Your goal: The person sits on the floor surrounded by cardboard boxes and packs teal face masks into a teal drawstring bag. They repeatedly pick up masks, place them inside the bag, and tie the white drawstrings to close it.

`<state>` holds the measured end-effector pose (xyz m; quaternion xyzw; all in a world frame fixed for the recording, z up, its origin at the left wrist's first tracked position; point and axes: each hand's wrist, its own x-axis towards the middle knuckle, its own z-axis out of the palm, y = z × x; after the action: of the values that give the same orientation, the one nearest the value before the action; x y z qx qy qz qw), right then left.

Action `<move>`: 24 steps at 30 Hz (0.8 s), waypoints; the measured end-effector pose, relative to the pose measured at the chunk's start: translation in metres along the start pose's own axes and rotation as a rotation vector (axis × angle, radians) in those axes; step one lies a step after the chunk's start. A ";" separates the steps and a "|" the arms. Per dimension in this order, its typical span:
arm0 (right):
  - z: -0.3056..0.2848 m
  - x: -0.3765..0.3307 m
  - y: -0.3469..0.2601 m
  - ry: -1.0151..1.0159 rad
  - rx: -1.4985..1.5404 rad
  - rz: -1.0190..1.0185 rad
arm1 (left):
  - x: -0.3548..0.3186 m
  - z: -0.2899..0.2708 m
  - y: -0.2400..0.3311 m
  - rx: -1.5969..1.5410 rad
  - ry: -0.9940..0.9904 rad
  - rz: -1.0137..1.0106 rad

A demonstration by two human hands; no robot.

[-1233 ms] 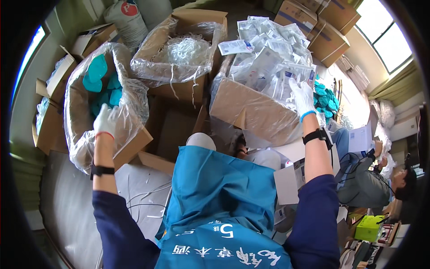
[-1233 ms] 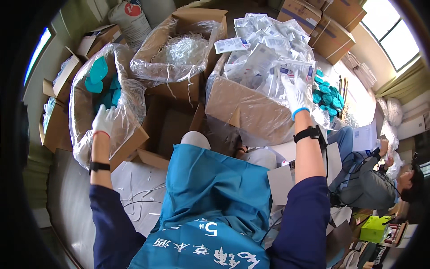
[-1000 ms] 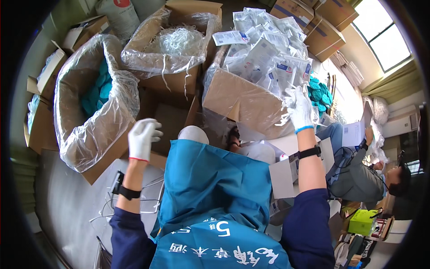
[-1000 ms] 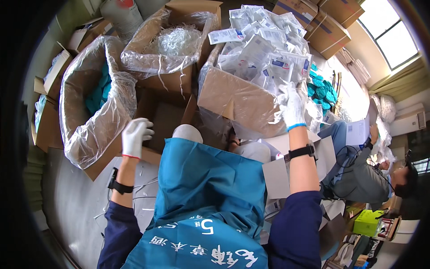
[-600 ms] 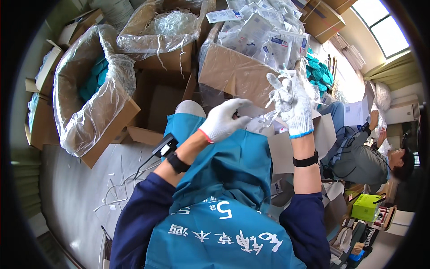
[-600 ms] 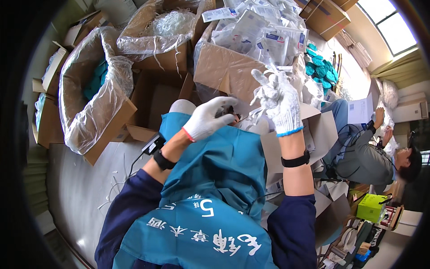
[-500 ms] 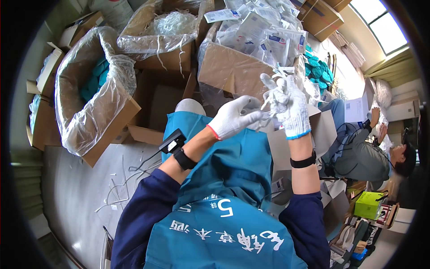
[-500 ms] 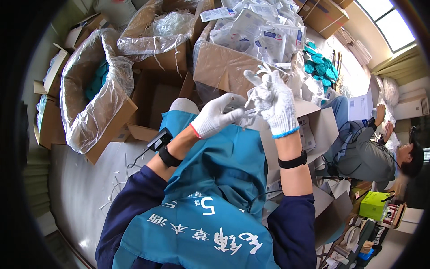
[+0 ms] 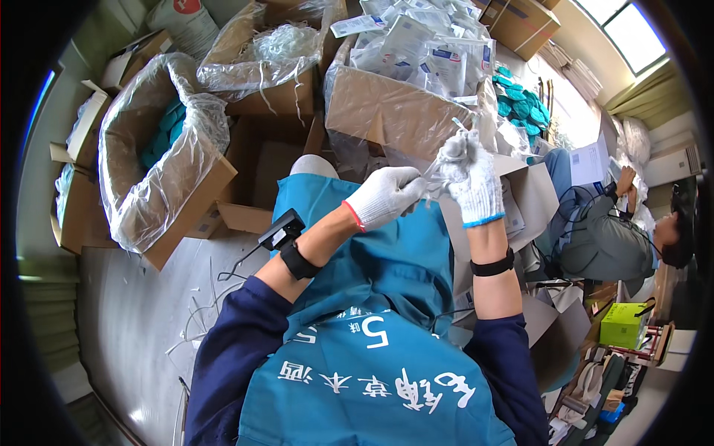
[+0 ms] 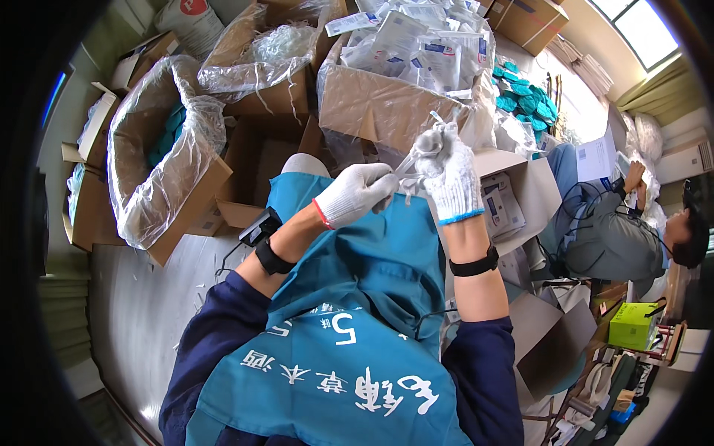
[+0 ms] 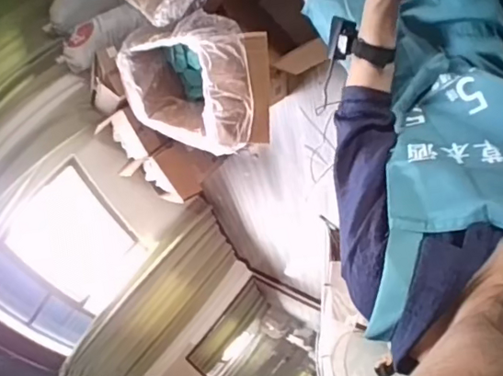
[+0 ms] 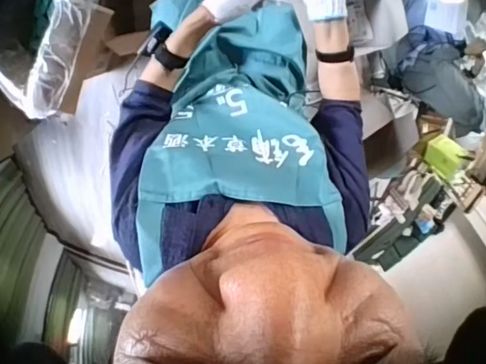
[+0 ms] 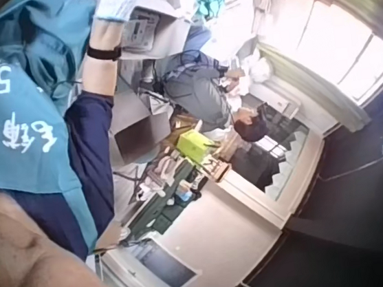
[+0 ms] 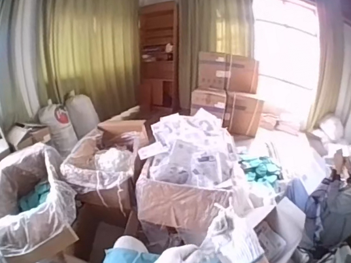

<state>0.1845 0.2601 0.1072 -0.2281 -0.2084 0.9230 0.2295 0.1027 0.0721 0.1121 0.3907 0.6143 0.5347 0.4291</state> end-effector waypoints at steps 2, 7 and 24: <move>0.027 -0.028 0.010 0.145 -0.161 -0.064 | -0.007 0.003 0.006 -0.006 0.003 -0.011; 0.034 -0.073 0.022 -0.297 -1.125 -0.407 | -0.029 -0.001 0.030 0.041 0.044 -0.087; 0.012 -0.145 -0.045 0.129 -0.610 -0.186 | -0.118 -0.048 0.026 -0.761 0.129 -0.246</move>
<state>0.3080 0.2179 0.1860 -0.3242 -0.4805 0.7766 0.2467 0.0965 -0.0504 0.1539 0.0933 0.4401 0.6920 0.5646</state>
